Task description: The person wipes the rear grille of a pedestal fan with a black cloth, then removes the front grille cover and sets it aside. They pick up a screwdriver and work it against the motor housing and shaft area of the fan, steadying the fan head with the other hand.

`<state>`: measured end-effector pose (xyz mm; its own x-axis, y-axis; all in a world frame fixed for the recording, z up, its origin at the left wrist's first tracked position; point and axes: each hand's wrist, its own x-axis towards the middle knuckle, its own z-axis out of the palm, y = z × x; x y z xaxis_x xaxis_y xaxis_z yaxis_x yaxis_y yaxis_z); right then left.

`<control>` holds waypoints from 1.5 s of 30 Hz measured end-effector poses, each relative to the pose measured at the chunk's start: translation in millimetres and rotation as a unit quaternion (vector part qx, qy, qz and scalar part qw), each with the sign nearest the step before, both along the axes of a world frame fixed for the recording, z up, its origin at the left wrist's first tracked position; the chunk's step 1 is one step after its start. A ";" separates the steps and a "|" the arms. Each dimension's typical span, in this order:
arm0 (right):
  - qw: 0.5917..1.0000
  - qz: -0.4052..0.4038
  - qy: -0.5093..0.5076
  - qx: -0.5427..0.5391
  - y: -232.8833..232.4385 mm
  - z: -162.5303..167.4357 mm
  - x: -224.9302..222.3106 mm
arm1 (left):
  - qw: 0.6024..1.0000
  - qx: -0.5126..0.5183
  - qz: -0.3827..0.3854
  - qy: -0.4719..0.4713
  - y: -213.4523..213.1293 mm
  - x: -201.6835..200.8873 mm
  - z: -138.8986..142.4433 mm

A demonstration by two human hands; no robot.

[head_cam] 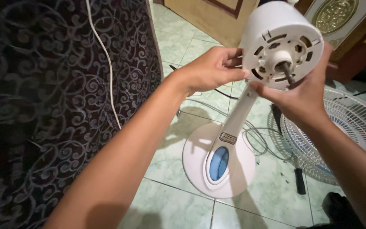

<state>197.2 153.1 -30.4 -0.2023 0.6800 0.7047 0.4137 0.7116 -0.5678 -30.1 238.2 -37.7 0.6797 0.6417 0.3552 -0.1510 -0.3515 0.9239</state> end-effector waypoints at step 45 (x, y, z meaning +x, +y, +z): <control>0.965 0.123 -0.115 -0.200 5.5 71.0 40.8 | 0.890 0.293 0.347 -0.047 -59.4 37.4 -0.4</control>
